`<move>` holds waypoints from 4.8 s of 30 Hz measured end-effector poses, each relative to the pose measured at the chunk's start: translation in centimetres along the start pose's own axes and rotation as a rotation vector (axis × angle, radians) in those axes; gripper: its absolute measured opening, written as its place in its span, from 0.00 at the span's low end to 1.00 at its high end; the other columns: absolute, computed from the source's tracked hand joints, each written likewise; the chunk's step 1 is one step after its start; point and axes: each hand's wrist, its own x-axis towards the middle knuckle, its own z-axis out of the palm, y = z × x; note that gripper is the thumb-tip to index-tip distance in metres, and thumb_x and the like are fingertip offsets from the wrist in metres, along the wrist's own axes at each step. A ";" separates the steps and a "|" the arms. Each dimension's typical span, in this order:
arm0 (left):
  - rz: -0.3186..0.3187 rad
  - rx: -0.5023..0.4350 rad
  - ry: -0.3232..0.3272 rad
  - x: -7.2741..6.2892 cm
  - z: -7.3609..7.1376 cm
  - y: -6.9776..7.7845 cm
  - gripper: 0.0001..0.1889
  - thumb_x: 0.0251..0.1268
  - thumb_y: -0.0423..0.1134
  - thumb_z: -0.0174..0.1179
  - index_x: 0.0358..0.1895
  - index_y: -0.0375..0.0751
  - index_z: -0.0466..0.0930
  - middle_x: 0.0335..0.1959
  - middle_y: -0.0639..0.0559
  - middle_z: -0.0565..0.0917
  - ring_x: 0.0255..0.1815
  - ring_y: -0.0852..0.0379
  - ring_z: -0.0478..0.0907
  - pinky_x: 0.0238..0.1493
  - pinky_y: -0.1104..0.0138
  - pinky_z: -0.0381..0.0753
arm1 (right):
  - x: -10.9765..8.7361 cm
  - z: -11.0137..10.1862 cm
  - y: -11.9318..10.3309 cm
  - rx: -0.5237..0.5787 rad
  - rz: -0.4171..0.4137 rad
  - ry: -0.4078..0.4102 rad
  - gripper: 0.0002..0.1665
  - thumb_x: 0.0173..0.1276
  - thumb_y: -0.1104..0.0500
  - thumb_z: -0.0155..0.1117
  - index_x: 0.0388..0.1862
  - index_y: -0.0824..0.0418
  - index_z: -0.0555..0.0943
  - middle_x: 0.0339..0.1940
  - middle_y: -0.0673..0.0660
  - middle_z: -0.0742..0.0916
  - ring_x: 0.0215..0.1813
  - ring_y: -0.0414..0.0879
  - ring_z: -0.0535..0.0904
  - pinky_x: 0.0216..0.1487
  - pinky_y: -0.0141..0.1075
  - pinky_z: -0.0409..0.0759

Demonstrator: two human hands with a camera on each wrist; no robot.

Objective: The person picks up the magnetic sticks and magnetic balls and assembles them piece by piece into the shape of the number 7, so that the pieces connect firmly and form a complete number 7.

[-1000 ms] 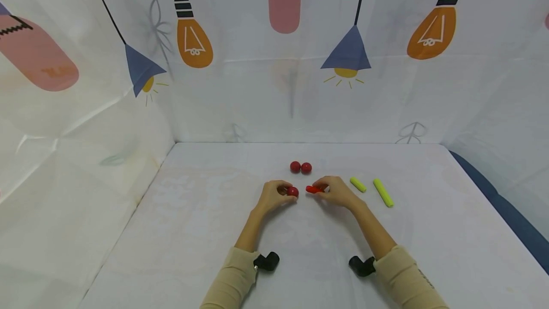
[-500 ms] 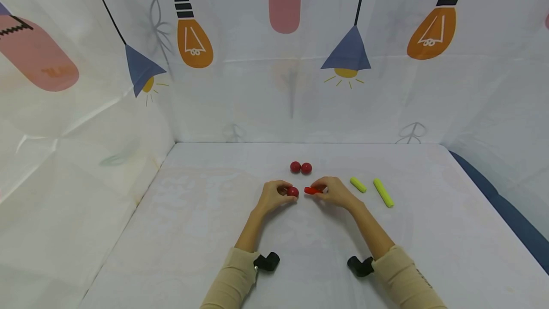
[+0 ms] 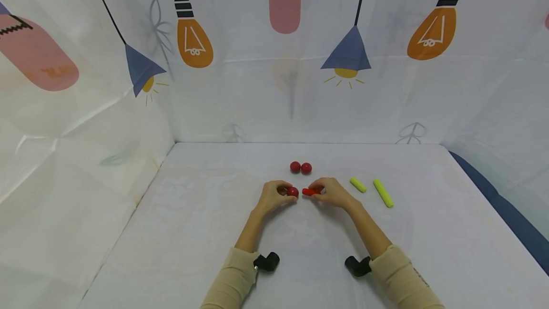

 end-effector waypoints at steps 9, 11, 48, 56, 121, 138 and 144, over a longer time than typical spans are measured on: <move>0.004 0.003 0.007 0.0 0.1 -0.1 0.17 0.47 0.37 0.73 0.42 0.33 0.84 0.36 0.45 0.85 0.33 0.58 0.78 0.36 0.72 0.77 | 0.2 0.1 -0.4 0.012 0.044 -0.014 0.14 0.60 0.66 0.65 0.46 0.67 0.82 0.41 0.58 0.85 0.41 0.48 0.75 0.46 0.42 0.78; 0.006 0.003 0.009 0.0 0.1 -0.1 0.17 0.47 0.36 0.73 0.42 0.33 0.84 0.36 0.45 0.85 0.32 0.58 0.78 0.35 0.72 0.77 | 0.3 0.2 -0.4 0.014 0.051 -0.014 0.15 0.60 0.65 0.66 0.46 0.66 0.82 0.41 0.58 0.85 0.41 0.48 0.75 0.46 0.42 0.78; 0.039 -0.025 0.023 -0.1 0.2 -0.5 0.19 0.47 0.37 0.73 0.43 0.33 0.83 0.36 0.44 0.85 0.31 0.59 0.79 0.35 0.72 0.78 | 0.7 0.8 -0.5 0.030 0.094 -0.022 0.15 0.59 0.65 0.66 0.47 0.65 0.82 0.37 0.54 0.84 0.39 0.46 0.75 0.45 0.40 0.78; 0.041 -0.030 0.032 -0.1 0.1 -0.6 0.18 0.47 0.34 0.73 0.43 0.31 0.83 0.33 0.43 0.85 0.29 0.58 0.78 0.33 0.72 0.78 | 0.7 0.7 -0.2 0.025 0.089 -0.025 0.16 0.60 0.65 0.65 0.48 0.66 0.81 0.39 0.56 0.85 0.41 0.47 0.77 0.46 0.41 0.78; 0.015 -0.096 0.080 -0.5 -0.7 -1.0 0.19 0.45 0.37 0.73 0.41 0.32 0.83 0.32 0.44 0.84 0.30 0.56 0.79 0.34 0.68 0.80 | 3.2 -0.9 4.5 0.228 0.141 0.266 0.23 0.64 0.59 0.64 0.53 0.71 0.77 0.51 0.67 0.82 0.49 0.59 0.78 0.51 0.48 0.78; -0.058 -0.050 0.085 -0.3 -0.6 -1.0 0.19 0.46 0.36 0.73 0.43 0.34 0.83 0.35 0.45 0.84 0.32 0.57 0.78 0.36 0.70 0.79 | 4.7 -0.5 4.4 0.266 0.192 0.274 0.29 0.59 0.56 0.68 0.56 0.69 0.76 0.54 0.66 0.80 0.51 0.57 0.77 0.53 0.45 0.77; -0.066 -0.063 0.077 -0.2 -0.6 -0.9 0.19 0.47 0.36 0.73 0.44 0.33 0.83 0.35 0.45 0.84 0.32 0.58 0.77 0.36 0.70 0.79 | 5.2 -0.5 4.6 0.255 0.199 0.245 0.32 0.59 0.55 0.69 0.60 0.68 0.73 0.56 0.67 0.79 0.53 0.59 0.76 0.54 0.48 0.75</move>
